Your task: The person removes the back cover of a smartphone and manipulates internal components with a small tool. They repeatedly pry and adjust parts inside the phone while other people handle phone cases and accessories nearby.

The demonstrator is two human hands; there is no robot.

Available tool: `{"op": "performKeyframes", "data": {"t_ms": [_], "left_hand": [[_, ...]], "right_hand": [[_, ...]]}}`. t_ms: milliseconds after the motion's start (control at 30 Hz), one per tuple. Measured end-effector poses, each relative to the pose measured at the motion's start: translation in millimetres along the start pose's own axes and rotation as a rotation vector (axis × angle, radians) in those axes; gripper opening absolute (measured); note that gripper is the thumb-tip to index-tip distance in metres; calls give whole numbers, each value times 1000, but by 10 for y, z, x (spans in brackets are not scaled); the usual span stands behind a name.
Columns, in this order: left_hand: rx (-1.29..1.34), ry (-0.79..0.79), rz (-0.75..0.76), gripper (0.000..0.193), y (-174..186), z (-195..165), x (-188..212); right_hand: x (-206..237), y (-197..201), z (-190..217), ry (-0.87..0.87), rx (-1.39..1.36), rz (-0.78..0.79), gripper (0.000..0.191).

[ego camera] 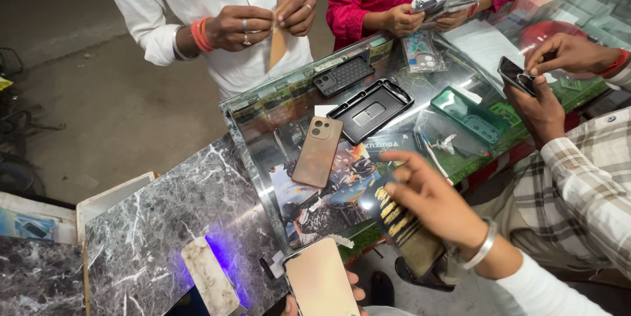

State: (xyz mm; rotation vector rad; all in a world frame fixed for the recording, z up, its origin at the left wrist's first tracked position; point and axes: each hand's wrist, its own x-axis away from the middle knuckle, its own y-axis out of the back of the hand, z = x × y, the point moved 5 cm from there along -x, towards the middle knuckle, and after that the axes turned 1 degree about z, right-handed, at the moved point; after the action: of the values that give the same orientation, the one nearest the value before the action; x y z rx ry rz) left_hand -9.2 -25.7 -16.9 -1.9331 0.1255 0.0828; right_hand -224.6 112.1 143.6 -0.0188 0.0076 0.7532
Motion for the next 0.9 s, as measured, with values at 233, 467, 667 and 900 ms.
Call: {"op": "performKeyframes", "data": {"t_ms": [233,467,667,900], "left_hand": [[-30,21,-74,101,78,55,64],[-36,-4,-146,102,50,66,119],[-54,-53,-141,102,7,37,104],[-54,-22,-124,104,34,57,75]], "right_hand": [[0,-393,32,48,-185,103,48],[76,-498,132,76,-153,103,41],[26,-570,113,-50,-138,170,39],[-16,-671,83,-134,-24,339,24]]}}
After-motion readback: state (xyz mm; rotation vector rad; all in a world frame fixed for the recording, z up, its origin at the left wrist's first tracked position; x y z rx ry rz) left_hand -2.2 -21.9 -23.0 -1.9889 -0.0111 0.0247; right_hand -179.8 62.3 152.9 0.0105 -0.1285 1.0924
